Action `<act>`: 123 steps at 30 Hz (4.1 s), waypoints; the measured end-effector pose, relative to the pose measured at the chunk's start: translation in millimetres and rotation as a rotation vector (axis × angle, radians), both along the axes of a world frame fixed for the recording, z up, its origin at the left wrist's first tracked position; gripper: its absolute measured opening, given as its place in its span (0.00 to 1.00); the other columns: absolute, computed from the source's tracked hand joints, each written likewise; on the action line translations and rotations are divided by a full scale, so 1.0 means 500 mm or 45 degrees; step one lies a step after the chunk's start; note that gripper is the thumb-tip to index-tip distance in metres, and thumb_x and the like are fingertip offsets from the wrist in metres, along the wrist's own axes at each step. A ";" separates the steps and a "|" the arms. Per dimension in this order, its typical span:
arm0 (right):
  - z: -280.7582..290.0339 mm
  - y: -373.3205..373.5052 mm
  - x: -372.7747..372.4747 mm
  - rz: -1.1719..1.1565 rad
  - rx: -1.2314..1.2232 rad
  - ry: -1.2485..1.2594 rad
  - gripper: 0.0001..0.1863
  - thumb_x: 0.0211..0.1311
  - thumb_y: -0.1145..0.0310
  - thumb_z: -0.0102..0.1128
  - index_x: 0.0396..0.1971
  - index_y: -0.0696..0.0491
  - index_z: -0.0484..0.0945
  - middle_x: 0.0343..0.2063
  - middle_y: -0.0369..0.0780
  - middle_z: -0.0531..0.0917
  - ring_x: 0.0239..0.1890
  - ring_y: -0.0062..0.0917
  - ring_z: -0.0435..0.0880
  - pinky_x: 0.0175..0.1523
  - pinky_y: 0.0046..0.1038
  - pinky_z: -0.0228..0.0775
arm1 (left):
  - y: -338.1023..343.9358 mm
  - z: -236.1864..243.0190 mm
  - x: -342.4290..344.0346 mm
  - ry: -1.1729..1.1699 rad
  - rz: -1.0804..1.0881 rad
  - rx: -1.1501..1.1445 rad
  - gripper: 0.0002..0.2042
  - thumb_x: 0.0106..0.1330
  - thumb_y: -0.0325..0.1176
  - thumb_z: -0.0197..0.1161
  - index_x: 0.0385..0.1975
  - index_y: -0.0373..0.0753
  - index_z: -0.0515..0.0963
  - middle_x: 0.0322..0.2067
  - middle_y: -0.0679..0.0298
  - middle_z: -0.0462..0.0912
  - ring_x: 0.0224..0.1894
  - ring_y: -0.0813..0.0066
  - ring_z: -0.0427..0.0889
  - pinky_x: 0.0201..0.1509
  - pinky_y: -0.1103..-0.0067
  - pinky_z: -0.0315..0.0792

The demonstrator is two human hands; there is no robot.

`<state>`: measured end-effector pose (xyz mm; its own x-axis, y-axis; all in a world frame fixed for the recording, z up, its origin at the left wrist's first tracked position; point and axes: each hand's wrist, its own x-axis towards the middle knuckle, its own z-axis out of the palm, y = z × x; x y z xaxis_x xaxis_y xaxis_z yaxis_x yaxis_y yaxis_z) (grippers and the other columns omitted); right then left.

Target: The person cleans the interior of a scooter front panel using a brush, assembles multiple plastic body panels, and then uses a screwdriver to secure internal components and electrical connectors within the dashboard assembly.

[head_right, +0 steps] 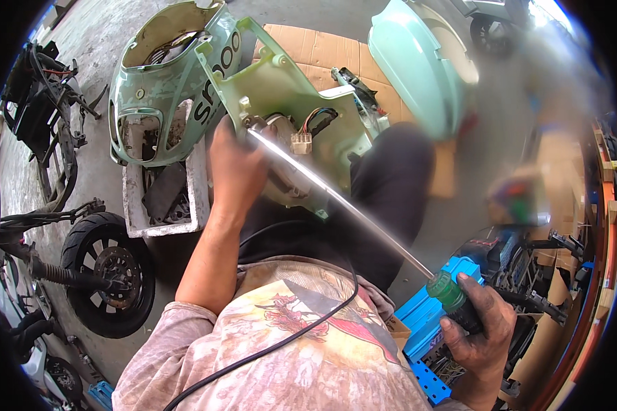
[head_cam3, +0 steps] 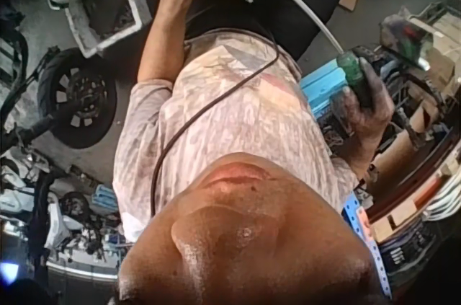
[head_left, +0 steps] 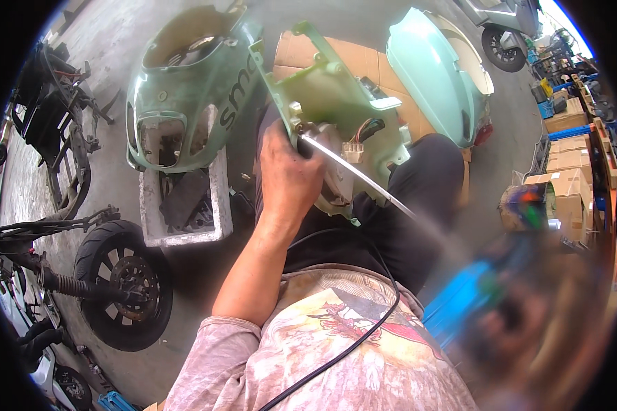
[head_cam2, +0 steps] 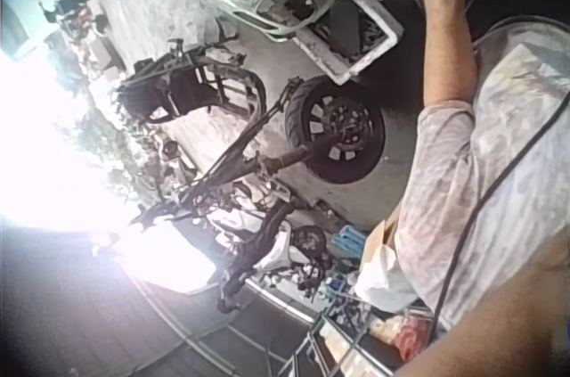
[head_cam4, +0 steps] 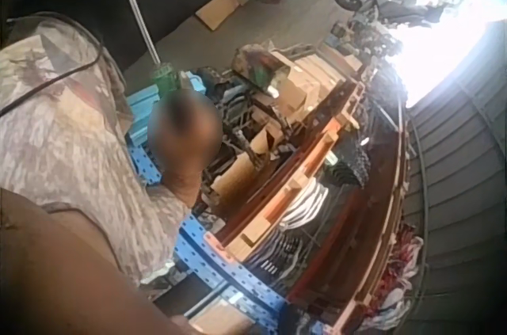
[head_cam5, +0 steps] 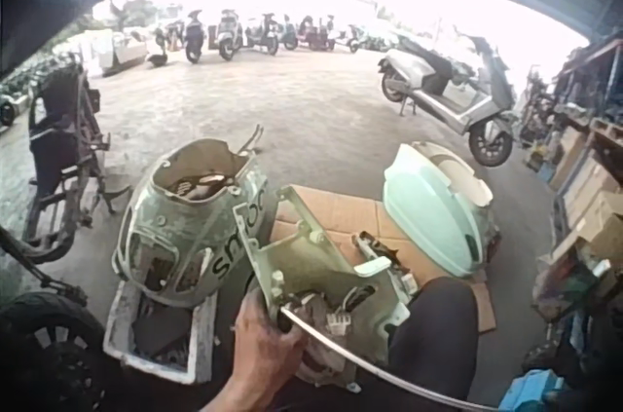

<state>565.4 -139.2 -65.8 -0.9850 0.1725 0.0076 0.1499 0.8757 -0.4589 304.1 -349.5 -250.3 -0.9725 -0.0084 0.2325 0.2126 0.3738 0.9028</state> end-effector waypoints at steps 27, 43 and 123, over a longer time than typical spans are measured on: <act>0.011 -0.006 -0.031 0.048 0.130 0.022 0.29 0.48 0.58 0.67 0.49 0.59 0.75 0.21 0.42 0.76 0.20 0.27 0.75 0.28 0.27 0.67 | 0.003 -0.036 0.000 0.450 -0.066 0.097 0.20 0.55 0.28 0.61 0.47 0.30 0.68 0.42 0.50 0.71 0.46 0.58 0.73 0.53 0.67 0.67; 0.000 0.016 -0.035 0.017 0.077 -0.003 0.27 0.48 0.58 0.66 0.48 0.59 0.76 0.22 0.42 0.77 0.22 0.28 0.77 0.29 0.26 0.68 | -0.007 -0.032 0.010 0.346 -0.119 -0.124 0.16 0.62 0.28 0.58 0.49 0.36 0.67 0.40 0.49 0.68 0.41 0.51 0.70 0.47 0.65 0.68; 0.038 0.041 -0.052 0.311 0.483 0.162 0.26 0.44 0.73 0.67 0.50 0.44 0.78 0.37 0.43 0.75 0.28 0.30 0.77 0.30 0.28 0.71 | 0.010 -0.004 0.012 0.260 -0.115 -0.153 0.16 0.56 0.26 0.58 0.46 0.33 0.69 0.40 0.50 0.71 0.46 0.50 0.70 0.53 0.65 0.64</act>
<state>539.2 -118.6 -47.0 -0.9835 -0.1026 0.1488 -0.1184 0.9878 -0.1010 309.8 -344.6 -252.1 -0.9009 0.1159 0.4182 0.4232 0.4474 0.7878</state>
